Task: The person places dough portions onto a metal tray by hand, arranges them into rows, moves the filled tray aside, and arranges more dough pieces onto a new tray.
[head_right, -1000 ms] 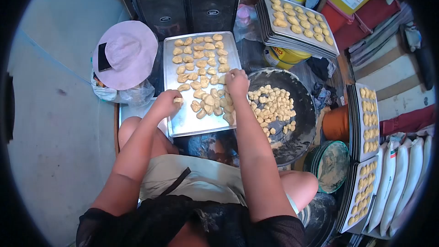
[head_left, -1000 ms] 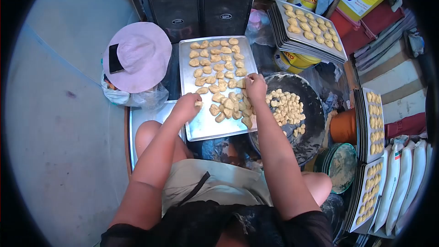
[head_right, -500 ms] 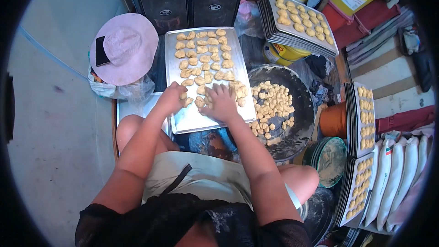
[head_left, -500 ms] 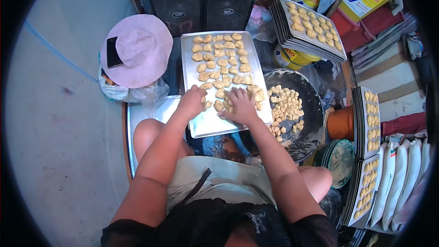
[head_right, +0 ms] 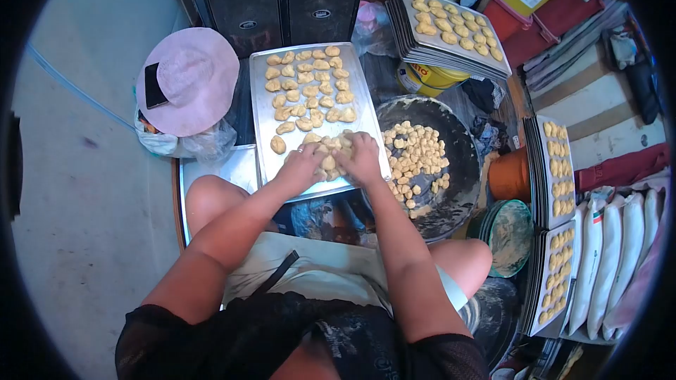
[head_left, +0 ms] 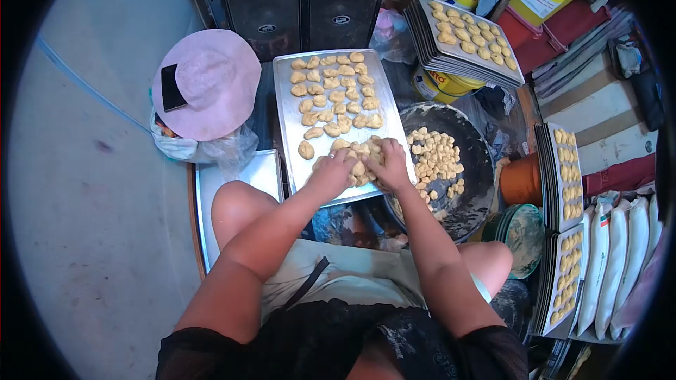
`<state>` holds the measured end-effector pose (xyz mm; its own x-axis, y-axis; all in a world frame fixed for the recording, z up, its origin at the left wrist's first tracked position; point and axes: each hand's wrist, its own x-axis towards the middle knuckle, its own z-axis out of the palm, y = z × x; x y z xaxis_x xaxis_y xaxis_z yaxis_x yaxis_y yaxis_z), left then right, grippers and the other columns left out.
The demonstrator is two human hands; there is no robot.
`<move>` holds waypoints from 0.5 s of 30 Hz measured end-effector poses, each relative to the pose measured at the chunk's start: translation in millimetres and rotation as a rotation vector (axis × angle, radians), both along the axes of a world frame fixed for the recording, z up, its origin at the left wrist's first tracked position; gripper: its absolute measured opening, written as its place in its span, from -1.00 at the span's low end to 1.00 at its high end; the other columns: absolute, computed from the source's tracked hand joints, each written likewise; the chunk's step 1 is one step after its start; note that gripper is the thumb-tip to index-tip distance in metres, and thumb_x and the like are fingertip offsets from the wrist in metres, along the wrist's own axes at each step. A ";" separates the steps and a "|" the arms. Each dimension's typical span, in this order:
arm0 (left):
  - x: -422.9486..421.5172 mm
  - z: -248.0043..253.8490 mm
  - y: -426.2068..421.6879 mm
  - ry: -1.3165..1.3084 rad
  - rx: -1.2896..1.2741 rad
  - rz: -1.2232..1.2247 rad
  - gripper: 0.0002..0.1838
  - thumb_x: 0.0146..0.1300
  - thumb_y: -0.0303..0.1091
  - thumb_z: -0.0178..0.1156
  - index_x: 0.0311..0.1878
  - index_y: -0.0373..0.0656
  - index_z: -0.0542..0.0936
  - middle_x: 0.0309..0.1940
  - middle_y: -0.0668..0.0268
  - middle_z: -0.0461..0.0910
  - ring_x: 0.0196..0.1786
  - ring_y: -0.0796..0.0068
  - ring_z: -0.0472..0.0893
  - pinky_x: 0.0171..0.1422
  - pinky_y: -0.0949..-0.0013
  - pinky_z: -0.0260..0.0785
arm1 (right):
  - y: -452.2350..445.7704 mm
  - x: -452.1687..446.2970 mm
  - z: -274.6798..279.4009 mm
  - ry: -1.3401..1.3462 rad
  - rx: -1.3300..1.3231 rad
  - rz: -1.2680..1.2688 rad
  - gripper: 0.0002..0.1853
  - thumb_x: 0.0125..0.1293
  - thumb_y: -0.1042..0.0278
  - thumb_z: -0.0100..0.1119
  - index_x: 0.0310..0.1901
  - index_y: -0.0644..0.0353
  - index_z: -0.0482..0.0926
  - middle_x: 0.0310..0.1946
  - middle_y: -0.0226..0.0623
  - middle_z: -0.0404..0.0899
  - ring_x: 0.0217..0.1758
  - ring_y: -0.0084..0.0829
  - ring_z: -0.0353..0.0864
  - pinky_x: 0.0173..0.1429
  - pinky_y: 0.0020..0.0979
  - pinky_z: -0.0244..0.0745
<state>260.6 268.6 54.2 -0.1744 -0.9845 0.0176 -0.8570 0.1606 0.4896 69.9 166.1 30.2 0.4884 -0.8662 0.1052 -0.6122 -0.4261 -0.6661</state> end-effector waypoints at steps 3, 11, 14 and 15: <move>-4.8 -15.7 8.2 0.018 -0.108 -0.026 -0.41 0.09 -0.22 0.39 0.21 -0.13 0.48 0.27 0.06 0.36 0.33 -0.02 0.37 0.35 -0.04 0.25 | 14.0 -16.8 -4.0 -0.081 -0.094 0.137 -0.14 -0.02 -0.21 0.47 0.28 0.07 0.45 0.28 0.00 0.32 0.38 0.07 0.23 0.44 0.17 0.06; -15.3 -36.9 7.1 -0.174 -0.312 0.024 -0.26 0.13 -0.03 0.34 0.38 -0.04 0.39 0.34 0.08 0.32 0.30 0.03 0.39 0.28 0.01 0.23 | 34.6 -9.7 -16.7 -0.075 -0.305 0.089 -0.40 -0.10 0.09 0.50 0.01 0.13 0.55 0.25 0.03 0.34 0.35 0.11 0.28 0.40 -0.02 0.25; -20.7 -51.0 -5.1 -0.222 -0.378 0.066 -0.37 0.17 -0.08 0.31 0.29 -0.08 0.44 0.21 0.09 0.42 0.20 0.08 0.48 0.22 0.08 0.28 | 31.5 2.5 -28.0 -0.256 -0.261 -0.022 -0.56 -0.12 0.37 0.42 -0.12 0.18 0.55 0.14 0.00 0.44 0.24 0.03 0.41 0.33 -0.14 0.37; -21.6 -55.6 -11.6 -0.213 -0.393 0.072 -0.41 0.18 -0.10 0.31 0.25 -0.08 0.46 0.15 0.09 0.46 0.14 0.09 0.52 0.20 0.09 0.30 | 30.9 6.0 -33.4 -0.327 -0.251 -0.063 -0.59 -0.14 0.46 0.38 -0.15 0.19 0.55 0.11 -0.02 0.46 0.20 0.00 0.45 0.30 -0.18 0.41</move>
<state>239.0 257.0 -1.4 -0.1456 -0.9200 0.3639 -0.9479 0.2350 0.2149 75.9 197.0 -3.2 0.3410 -0.8210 0.4580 -0.4161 -0.5686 -0.7096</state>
